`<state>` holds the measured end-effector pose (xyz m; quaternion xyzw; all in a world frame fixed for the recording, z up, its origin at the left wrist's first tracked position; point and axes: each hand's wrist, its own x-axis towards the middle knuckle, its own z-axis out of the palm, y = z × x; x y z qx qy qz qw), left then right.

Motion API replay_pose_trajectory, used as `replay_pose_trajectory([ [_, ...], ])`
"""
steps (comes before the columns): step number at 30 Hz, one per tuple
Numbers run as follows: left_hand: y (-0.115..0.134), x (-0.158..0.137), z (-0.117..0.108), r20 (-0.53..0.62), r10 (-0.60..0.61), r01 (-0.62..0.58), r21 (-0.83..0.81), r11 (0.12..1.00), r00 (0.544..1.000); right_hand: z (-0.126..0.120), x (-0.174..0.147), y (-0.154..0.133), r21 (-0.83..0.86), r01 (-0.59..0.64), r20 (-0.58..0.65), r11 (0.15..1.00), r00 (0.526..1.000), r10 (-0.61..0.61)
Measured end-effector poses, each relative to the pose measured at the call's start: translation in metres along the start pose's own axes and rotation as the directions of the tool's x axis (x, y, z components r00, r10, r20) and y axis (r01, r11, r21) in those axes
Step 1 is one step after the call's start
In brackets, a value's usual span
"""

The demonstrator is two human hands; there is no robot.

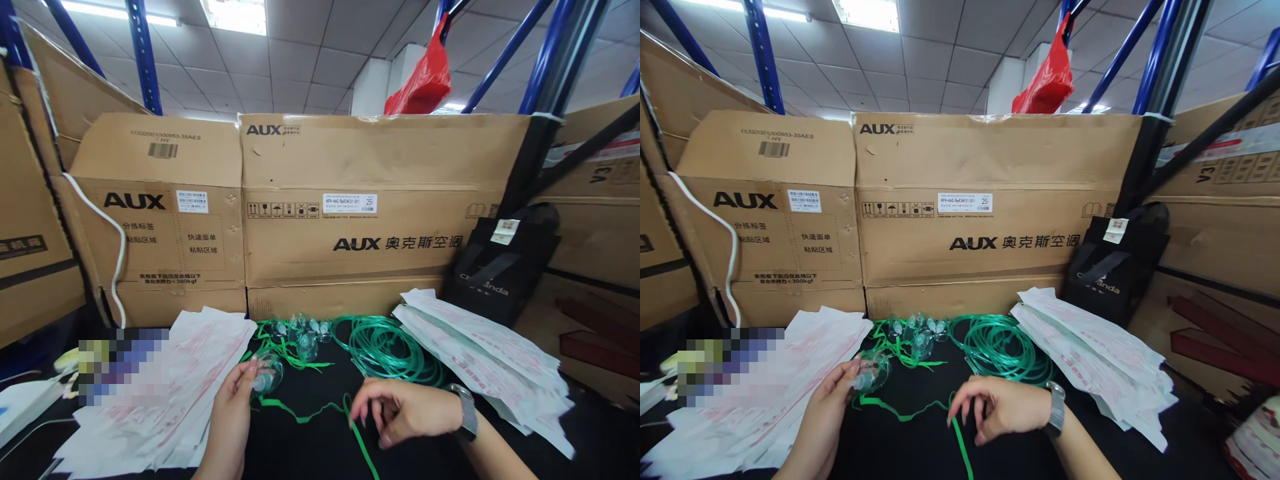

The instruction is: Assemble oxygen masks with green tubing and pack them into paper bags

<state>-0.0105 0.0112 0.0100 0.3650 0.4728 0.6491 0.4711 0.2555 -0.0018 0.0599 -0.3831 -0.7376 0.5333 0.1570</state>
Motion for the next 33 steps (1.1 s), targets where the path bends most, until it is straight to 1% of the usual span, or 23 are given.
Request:
replay_pose_trajectory([
  [2,0.005,0.000,0.000,-0.012,0.042,-0.042,0.019,0.999,0.999,0.002,-0.003,0.000,0.007,-0.076,0.152,0.997,0.986,0.074],
  [4,0.007,0.000,0.000,-0.001,0.048,-0.048,0.028,0.998,0.999,0.008,-0.002,0.003,-0.013,-0.121,0.238,0.993,0.964,0.121],
  [6,0.005,0.000,0.001,0.008,0.032,-0.033,0.034,0.999,0.999,0.014,0.003,0.007,-0.054,-0.113,0.261,0.992,0.957,0.124],
  [10,0.001,0.001,0.000,0.036,0.007,-0.008,0.037,0.999,0.999,0.027,0.015,0.014,-0.147,-0.049,0.236,0.988,0.968,0.084],
  [12,0.000,0.001,0.000,0.050,-0.010,0.008,0.045,0.999,0.999,0.030,0.019,0.017,-0.185,-0.035,0.172,0.982,0.983,0.067],
  [13,0.000,0.001,0.000,0.053,-0.022,0.020,0.046,0.999,0.998,0.032,0.020,0.017,-0.199,-0.039,0.116,0.979,0.991,0.063],
  [15,0.001,0.000,0.001,0.056,-0.049,0.047,0.037,0.998,0.997,0.032,0.023,0.016,-0.204,-0.043,-0.045,0.978,0.998,0.034],
  [16,0.001,-0.001,0.002,0.062,-0.060,0.059,0.029,0.998,0.996,0.032,0.024,0.015,-0.191,-0.025,-0.130,0.981,0.992,0.000],
  [18,0.001,-0.003,0.003,0.082,-0.082,0.080,0.022,0.997,0.993,0.031,0.027,0.012,-0.128,0.069,-0.277,0.989,0.955,-0.103],
  [19,0.001,-0.004,0.005,0.092,-0.090,0.088,0.022,0.996,0.992,0.030,0.028,0.011,-0.071,0.122,-0.327,0.990,0.935,-0.139],
  [20,0.000,-0.004,0.006,0.103,-0.098,0.096,0.022,0.995,0.990,0.029,0.030,0.011,0.007,0.158,-0.355,0.987,0.923,-0.146],
  [21,0.000,-0.005,0.007,0.116,-0.106,0.104,0.021,0.994,0.988,0.028,0.031,0.011,0.095,0.174,-0.366,0.980,0.922,-0.128],
  [23,-0.003,-0.006,0.008,0.140,-0.123,0.122,0.016,0.992,0.983,0.026,0.034,0.012,0.248,0.167,-0.361,0.954,0.930,-0.069],
  [25,-0.006,-0.007,0.009,0.179,-0.145,0.145,0.010,0.989,0.973,0.026,0.036,0.014,0.323,0.160,-0.361,0.933,0.932,-0.035],
  [28,-0.012,-0.008,0.010,0.226,-0.167,0.169,0.011,0.986,0.960,0.026,0.038,0.017,0.357,0.145,-0.377,0.923,0.926,0.000],
  [33,-0.023,-0.008,0.012,0.217,-0.153,0.157,0.002,0.988,0.964,0.030,0.041,0.019,0.355,0.095,-0.412,0.930,0.909,0.065],
])
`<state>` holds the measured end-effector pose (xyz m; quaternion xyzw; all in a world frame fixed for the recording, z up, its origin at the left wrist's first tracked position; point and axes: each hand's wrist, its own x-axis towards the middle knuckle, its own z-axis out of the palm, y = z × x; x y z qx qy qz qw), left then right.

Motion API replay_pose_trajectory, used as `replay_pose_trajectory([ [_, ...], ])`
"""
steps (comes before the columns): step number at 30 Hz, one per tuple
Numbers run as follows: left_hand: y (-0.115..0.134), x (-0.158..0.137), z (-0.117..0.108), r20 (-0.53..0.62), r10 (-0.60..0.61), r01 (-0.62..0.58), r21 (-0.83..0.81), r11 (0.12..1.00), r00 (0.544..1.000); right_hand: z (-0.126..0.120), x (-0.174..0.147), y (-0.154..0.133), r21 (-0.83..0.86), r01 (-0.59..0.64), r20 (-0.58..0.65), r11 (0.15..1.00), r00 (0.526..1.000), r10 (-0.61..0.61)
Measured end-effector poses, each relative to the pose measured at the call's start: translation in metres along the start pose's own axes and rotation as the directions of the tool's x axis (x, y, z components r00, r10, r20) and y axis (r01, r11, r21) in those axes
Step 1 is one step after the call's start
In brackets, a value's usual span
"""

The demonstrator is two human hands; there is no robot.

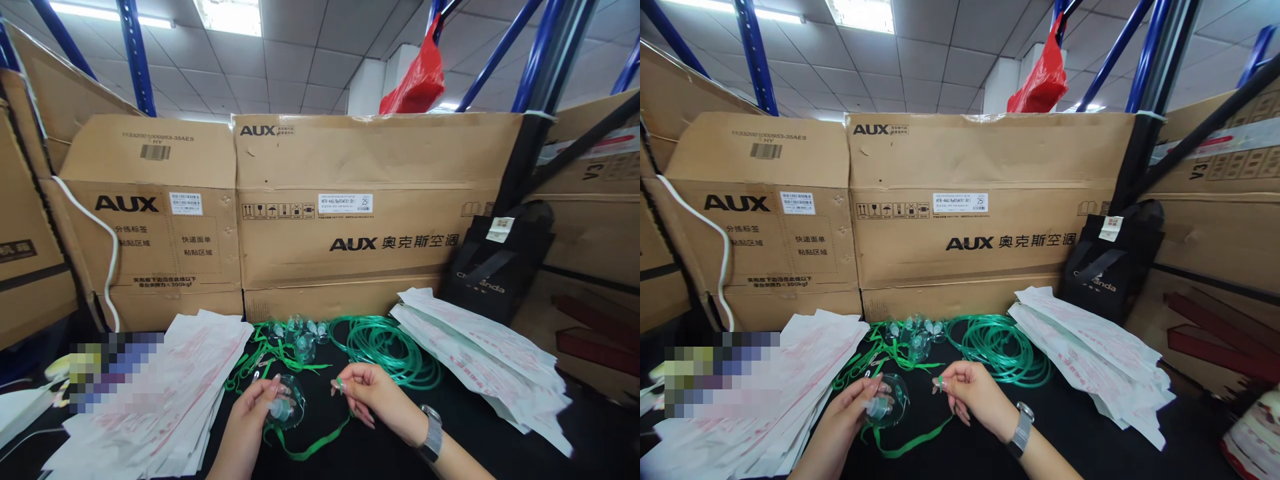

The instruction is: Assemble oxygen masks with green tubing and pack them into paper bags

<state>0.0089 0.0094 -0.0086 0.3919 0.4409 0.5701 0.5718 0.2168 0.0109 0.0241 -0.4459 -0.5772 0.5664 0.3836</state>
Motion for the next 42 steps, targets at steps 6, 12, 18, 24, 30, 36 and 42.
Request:
replay_pose_trajectory([
  [6,-0.001,-0.004,0.004,0.041,-0.052,0.053,-0.014,0.999,0.998,0.003,0.002,0.000,-0.012,-0.028,-0.014,1.000,1.000,0.028],
  [12,0.001,-0.010,0.009,0.131,-0.070,0.071,-0.004,0.997,0.989,0.012,-0.005,-0.008,0.042,-0.060,-0.006,0.997,0.998,0.060],
  [18,-0.001,-0.019,0.013,0.295,0.016,-0.049,0.106,0.993,0.955,0.033,-0.015,-0.010,0.173,-0.144,0.142,0.974,0.983,0.119],
  [24,0.003,-0.021,0.012,0.360,0.029,-0.102,0.187,0.977,0.933,0.033,-0.014,-0.008,0.217,-0.178,0.163,0.960,0.976,0.144],
  [30,0.009,-0.024,0.014,0.377,0.042,-0.123,0.193,0.974,0.925,0.029,-0.013,-0.005,0.235,-0.194,0.183,0.952,0.971,0.153],
  [36,0.009,-0.023,0.013,0.366,0.052,-0.139,0.217,0.966,0.929,0.028,-0.012,-0.005,0.222,-0.220,0.204,0.950,0.963,0.175],
  [42,0.008,-0.020,0.009,0.420,0.107,-0.224,0.240,0.945,0.901,0.027,-0.011,-0.004,0.225,-0.256,0.228,0.940,0.952,0.205],
])
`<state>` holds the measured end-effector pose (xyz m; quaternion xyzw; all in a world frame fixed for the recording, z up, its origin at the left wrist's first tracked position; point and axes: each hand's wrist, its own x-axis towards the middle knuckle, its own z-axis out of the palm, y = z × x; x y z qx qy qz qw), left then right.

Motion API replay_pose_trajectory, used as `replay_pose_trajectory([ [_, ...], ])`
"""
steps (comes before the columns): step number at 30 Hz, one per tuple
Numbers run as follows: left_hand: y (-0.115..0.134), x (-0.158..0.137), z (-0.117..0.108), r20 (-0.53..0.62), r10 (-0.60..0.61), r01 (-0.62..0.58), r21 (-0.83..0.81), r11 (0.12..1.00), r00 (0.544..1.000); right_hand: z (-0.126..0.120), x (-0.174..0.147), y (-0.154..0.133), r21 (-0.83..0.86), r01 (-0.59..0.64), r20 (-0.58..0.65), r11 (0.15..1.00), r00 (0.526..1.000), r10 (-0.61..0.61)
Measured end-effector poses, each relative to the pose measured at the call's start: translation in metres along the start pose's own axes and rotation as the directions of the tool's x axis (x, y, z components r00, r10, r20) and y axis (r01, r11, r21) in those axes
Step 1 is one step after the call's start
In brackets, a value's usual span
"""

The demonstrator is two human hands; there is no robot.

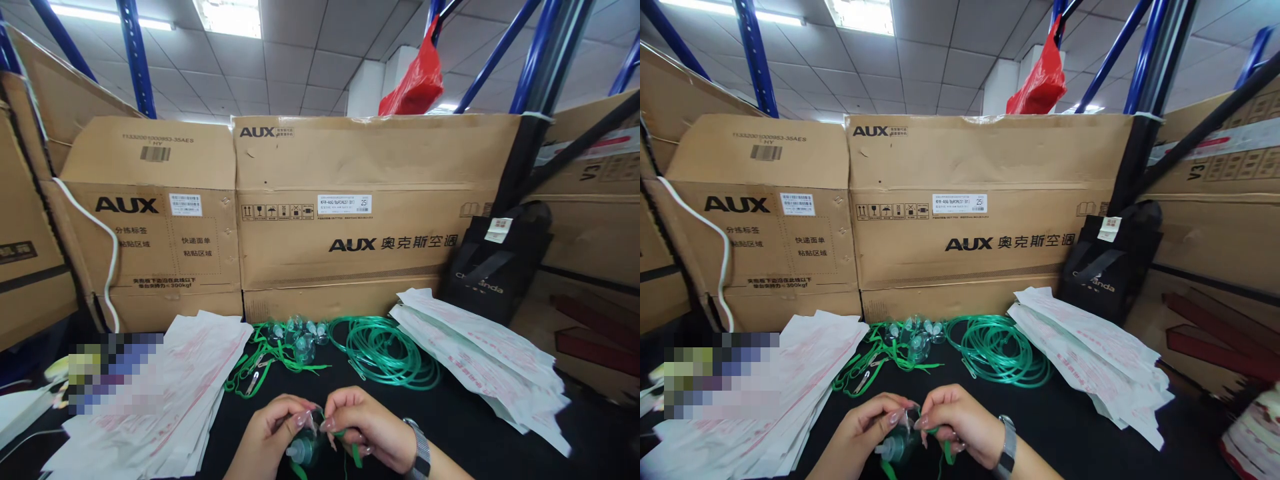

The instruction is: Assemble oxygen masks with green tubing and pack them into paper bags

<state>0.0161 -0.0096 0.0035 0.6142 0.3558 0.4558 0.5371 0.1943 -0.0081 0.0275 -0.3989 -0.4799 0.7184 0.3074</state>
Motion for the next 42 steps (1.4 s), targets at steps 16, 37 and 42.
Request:
replay_pose_trajectory([
  [16,-0.003,0.000,0.001,-0.118,-0.027,0.034,0.056,0.998,0.993,0.002,0.000,0.003,-0.079,0.098,-0.061,0.992,0.993,-0.103],
  [37,-0.005,0.002,-0.005,0.106,0.022,-0.036,0.136,0.990,0.994,0.000,0.000,0.005,0.036,0.026,0.003,0.999,1.000,-0.026],
  [42,-0.006,0.004,-0.005,0.119,0.039,-0.051,0.105,0.993,0.992,-0.002,0.003,0.007,-0.005,0.071,-0.026,0.997,0.997,-0.072],
])
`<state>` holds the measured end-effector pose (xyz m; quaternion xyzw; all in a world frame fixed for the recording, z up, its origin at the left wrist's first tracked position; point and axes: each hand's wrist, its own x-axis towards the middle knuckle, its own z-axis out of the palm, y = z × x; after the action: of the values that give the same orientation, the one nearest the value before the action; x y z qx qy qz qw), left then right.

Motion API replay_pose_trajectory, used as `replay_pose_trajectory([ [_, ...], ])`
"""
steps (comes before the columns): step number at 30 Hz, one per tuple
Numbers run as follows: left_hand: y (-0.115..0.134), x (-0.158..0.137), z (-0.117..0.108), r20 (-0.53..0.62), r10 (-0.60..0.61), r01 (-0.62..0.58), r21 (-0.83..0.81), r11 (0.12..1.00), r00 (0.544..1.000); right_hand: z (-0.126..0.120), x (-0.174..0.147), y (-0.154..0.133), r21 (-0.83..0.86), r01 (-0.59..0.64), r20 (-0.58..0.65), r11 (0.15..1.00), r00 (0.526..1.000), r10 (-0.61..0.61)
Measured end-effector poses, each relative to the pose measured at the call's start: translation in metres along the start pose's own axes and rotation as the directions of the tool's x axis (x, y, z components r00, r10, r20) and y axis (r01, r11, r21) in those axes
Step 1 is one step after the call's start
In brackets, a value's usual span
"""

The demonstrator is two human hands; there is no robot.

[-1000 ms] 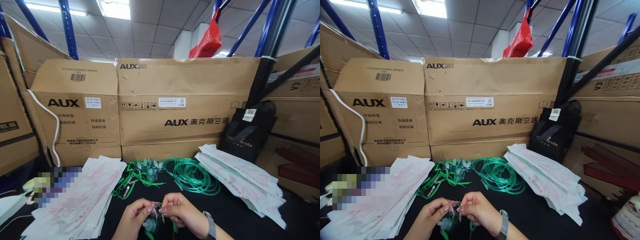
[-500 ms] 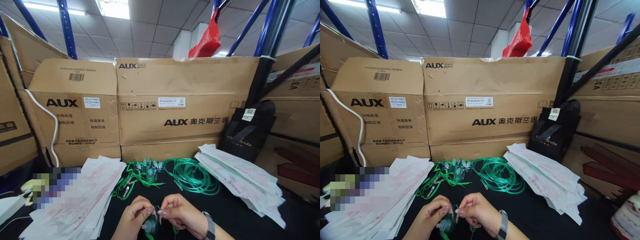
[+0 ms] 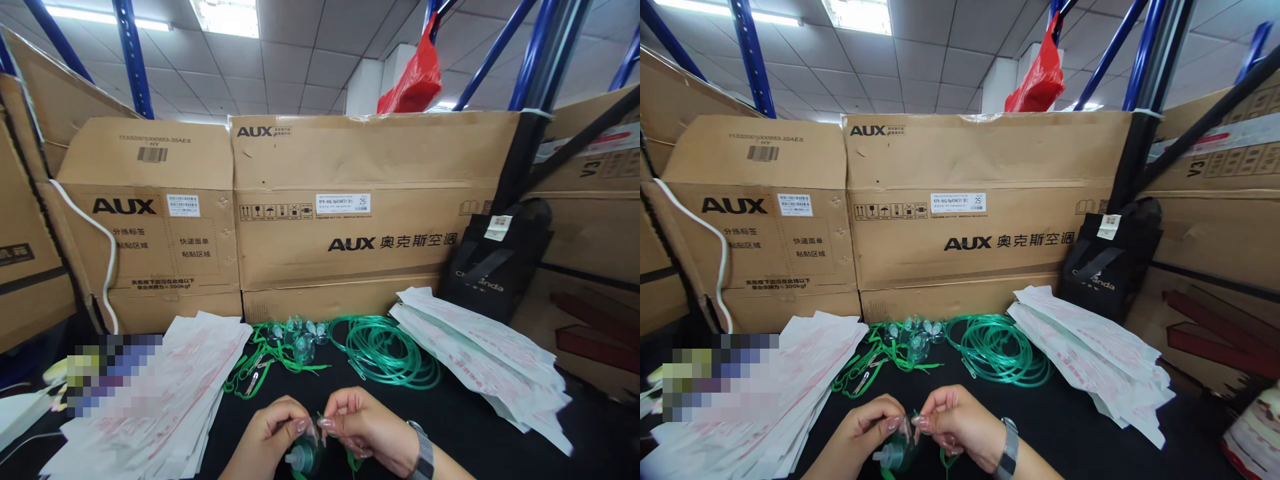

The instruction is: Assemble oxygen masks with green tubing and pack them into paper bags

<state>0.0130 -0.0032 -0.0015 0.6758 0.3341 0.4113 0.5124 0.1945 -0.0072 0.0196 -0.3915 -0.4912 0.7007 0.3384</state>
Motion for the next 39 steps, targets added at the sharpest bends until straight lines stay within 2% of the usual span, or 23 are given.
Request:
replay_pose_trajectory([
  [5,0.001,-0.001,0.003,-0.022,-0.037,0.037,0.001,0.999,0.999,-0.002,0.002,-0.004,-0.087,0.095,-0.068,0.992,0.992,-0.101],
  [8,0.001,-0.002,0.008,-0.059,-0.085,0.086,0.011,0.996,0.995,-0.001,-0.001,-0.007,-0.123,0.047,-0.043,0.991,0.998,-0.053],
  [10,0.001,-0.003,0.011,-0.082,-0.113,0.113,-0.005,0.994,0.990,0.001,-0.002,-0.006,-0.136,0.028,-0.095,0.990,0.995,-0.041],
  [14,0.002,-0.003,0.013,-0.095,-0.162,0.158,-0.049,0.986,0.982,0.007,-0.001,0.000,-0.072,0.073,-0.238,0.995,0.967,-0.088],
  [18,0.001,-0.002,0.013,-0.092,-0.181,0.179,-0.026,0.983,0.979,0.012,0.001,0.005,-0.012,0.191,-0.345,0.981,0.921,-0.184],
  [22,0.000,-0.001,0.014,-0.078,-0.161,0.162,0.014,0.987,0.984,0.015,0.000,0.005,0.009,0.211,-0.403,0.978,0.895,-0.189],
  [29,0.004,0.000,0.019,-0.047,-0.170,0.171,0.013,0.985,0.984,0.013,0.000,0.006,-0.006,0.230,-0.443,0.973,0.872,-0.209],
  [32,0.004,0.001,0.017,-0.022,-0.177,0.177,0.029,0.984,0.984,0.014,0.000,0.005,-0.002,0.222,-0.436,0.975,0.877,-0.201],
  [35,0.006,0.000,0.010,0.033,-0.188,0.187,0.026,0.982,0.982,0.016,-0.001,0.002,-0.030,0.214,-0.373,0.976,0.904,-0.210],
  [39,0.013,-0.003,0.002,0.200,-0.221,0.202,0.113,0.973,0.955,0.012,-0.004,-0.005,-0.194,0.216,-0.241,0.957,0.935,-0.260],
])
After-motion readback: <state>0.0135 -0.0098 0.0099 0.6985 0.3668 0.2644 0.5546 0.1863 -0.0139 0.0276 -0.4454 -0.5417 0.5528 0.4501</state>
